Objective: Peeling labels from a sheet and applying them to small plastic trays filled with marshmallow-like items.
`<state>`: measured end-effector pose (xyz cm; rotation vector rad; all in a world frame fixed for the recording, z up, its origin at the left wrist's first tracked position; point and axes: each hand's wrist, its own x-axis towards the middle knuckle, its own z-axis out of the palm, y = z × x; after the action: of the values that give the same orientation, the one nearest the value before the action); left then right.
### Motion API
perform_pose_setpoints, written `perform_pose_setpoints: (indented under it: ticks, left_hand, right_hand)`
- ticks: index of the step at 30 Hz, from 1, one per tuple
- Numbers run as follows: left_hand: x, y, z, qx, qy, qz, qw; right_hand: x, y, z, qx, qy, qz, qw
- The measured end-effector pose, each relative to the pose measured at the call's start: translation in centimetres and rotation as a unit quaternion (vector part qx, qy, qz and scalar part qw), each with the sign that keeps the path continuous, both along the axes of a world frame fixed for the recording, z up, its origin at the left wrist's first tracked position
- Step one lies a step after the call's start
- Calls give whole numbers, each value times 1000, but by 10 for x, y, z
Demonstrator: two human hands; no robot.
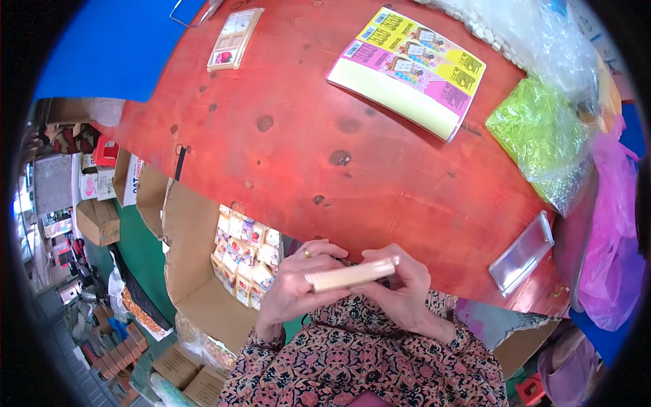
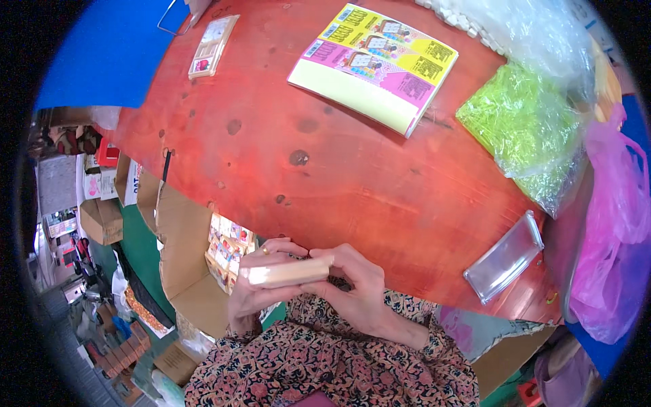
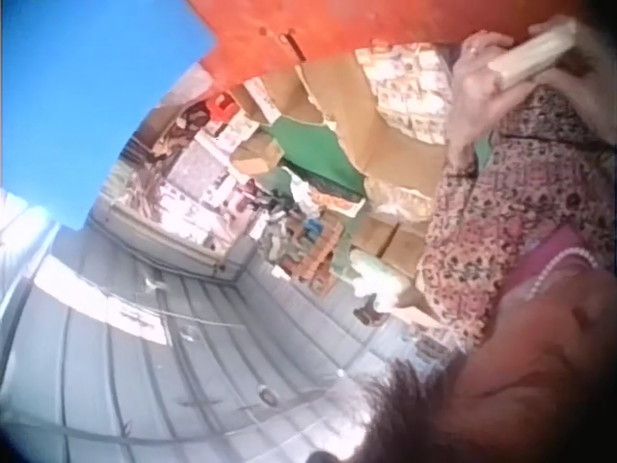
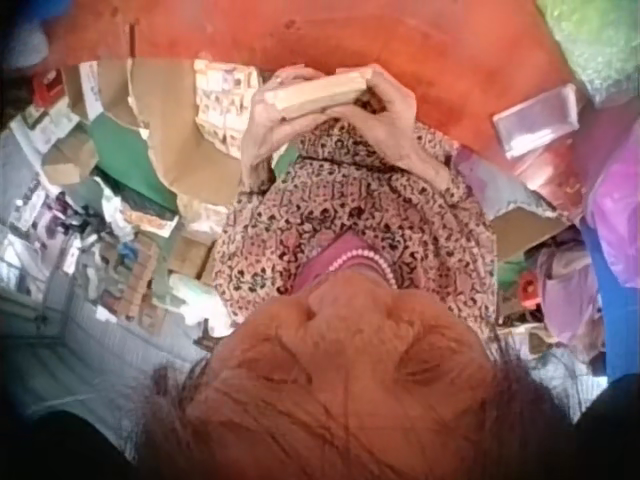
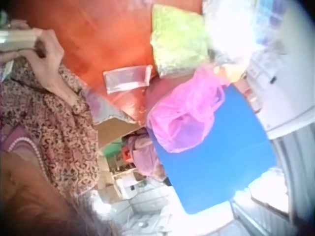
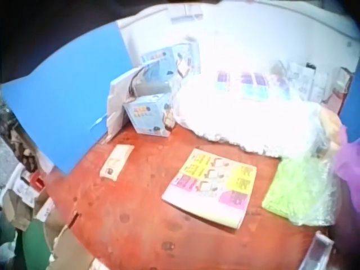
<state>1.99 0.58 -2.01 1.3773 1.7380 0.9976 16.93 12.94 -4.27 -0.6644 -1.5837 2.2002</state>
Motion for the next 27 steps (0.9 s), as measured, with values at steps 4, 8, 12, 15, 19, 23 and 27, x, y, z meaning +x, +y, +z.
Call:
perform_pose_setpoints:
  ticks: [4,8,12,15,19,23,27]
  left_hand:
    - [13,-9,-8,-15,-96,115,989]
    - [20,-6,-6,11,-184,201,962]
    - [29,-56,-32,-34,-342,351,871]
    - [14,-80,-26,160,-453,564,671]
    - [-18,-184,-88,233,-512,708,428]
    - [-34,-250,-136,226,-434,804,337]
    - [-58,-329,-183,339,-362,778,386]
  right_hand:
    - [1,-2,-4,-97,33,-2,995]
    - [-1,-2,1,-82,25,2,996]
    - [-2,-7,-2,-69,6,13,998]
    - [-7,-2,-5,1,-27,32,999]
    - [-10,1,-4,58,-69,69,994]
    - [-12,1,-5,98,-108,88,985]
    - [-14,2,0,107,-124,84,983]
